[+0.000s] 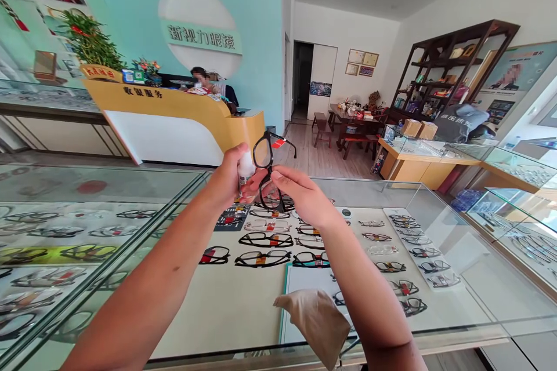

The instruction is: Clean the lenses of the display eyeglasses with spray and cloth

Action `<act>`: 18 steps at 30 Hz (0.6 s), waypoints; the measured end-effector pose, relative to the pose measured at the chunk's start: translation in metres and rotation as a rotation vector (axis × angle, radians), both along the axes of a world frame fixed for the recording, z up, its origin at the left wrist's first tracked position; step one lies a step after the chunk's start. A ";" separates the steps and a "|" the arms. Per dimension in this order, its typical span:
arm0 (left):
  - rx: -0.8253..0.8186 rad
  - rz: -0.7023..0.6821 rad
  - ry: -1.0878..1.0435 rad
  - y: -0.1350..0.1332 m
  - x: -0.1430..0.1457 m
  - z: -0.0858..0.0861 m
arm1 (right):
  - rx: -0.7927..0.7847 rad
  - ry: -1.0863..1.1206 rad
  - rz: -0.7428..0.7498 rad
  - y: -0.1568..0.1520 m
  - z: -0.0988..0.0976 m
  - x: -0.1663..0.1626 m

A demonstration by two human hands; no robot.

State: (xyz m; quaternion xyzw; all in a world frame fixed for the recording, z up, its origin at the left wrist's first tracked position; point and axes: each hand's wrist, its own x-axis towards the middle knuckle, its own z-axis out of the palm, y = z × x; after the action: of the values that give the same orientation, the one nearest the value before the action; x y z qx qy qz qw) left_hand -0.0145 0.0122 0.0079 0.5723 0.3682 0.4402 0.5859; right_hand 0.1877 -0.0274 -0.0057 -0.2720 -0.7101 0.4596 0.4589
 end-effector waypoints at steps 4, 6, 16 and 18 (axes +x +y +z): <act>-0.001 -0.039 -0.022 0.000 0.001 0.000 | -0.024 0.039 -0.004 0.002 0.000 -0.002; -0.012 -0.030 -0.022 0.000 0.001 0.001 | -0.035 0.048 0.013 0.002 0.003 -0.002; 0.012 -0.124 0.072 -0.006 0.000 0.005 | -0.165 0.372 0.016 0.010 0.011 -0.001; 0.021 -0.122 0.087 -0.008 0.000 0.006 | -0.163 0.387 0.019 0.008 0.012 0.001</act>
State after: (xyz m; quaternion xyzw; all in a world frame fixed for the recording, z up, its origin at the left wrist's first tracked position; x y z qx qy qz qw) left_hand -0.0149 0.0041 0.0136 0.6183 0.3531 0.3825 0.5889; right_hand 0.1885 -0.0191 0.0066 -0.2081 -0.5717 0.5634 0.5590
